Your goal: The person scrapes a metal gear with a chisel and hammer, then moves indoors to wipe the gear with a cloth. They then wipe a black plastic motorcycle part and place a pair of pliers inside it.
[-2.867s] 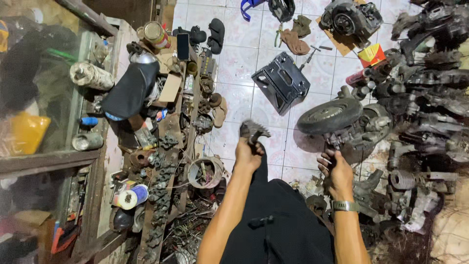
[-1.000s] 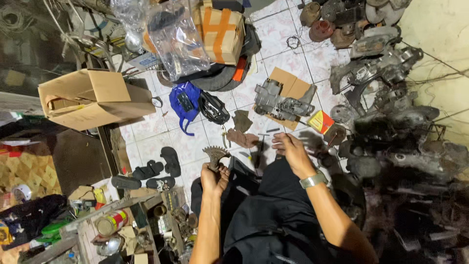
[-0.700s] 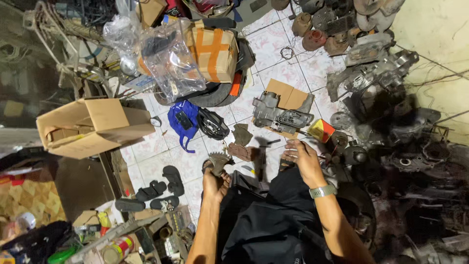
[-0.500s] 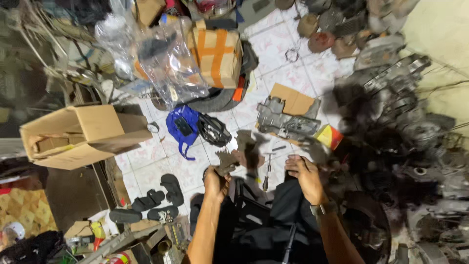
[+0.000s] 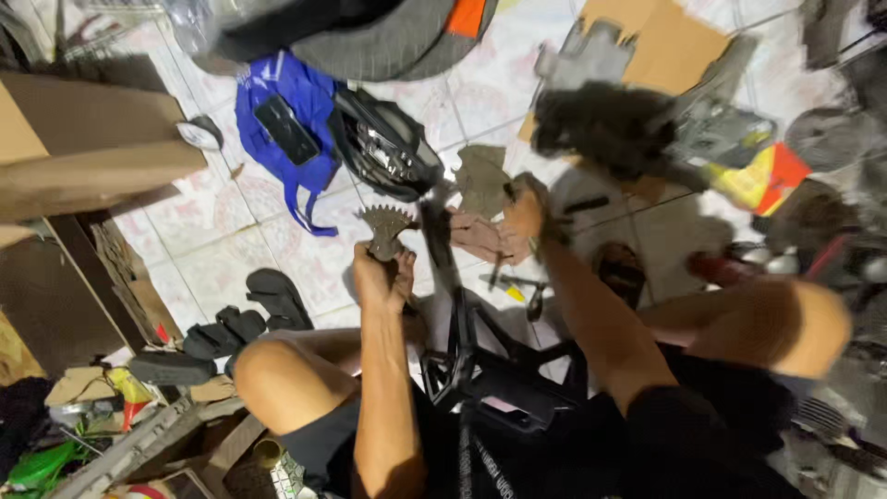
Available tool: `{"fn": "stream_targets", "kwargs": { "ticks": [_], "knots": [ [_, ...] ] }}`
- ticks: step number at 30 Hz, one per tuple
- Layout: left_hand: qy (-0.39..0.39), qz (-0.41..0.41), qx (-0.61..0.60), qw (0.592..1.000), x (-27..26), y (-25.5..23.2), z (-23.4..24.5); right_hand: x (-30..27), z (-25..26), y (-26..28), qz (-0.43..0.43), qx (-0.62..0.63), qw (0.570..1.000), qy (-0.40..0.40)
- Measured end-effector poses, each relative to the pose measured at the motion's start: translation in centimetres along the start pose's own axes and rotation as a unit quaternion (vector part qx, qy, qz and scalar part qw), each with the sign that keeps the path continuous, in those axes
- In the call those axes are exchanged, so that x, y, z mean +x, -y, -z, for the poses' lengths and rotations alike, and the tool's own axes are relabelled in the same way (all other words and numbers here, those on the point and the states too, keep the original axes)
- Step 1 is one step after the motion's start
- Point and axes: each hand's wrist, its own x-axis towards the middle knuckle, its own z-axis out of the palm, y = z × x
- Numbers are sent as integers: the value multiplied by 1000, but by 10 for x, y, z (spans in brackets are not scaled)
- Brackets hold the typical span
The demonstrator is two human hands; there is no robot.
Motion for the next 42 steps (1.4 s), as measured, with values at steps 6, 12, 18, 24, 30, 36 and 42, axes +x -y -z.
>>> {"fn": "stream_targets", "kwargs": {
  "ticks": [6,12,18,24,30,36,42],
  "knots": [
    [39,11,-93,995,54,27,36,-23,-44,32,87,-292,900,-311],
    [107,-20,-121,987,-8,8,-9,-24,0,26,307,130,920,-209],
    [152,-61,-41,986,0,14,3,-113,108,84,381,380,826,-168],
    [153,-80,41,984,-29,31,-3,-197,119,131,532,300,791,-16],
    [162,-58,63,983,-55,48,2,-191,114,120,543,168,823,-9],
    [187,11,12,982,-82,40,-16,-62,91,55,649,-56,726,-222],
    [173,31,-13,984,-136,27,-30,-92,102,52,636,33,759,-137]
  ]
}}
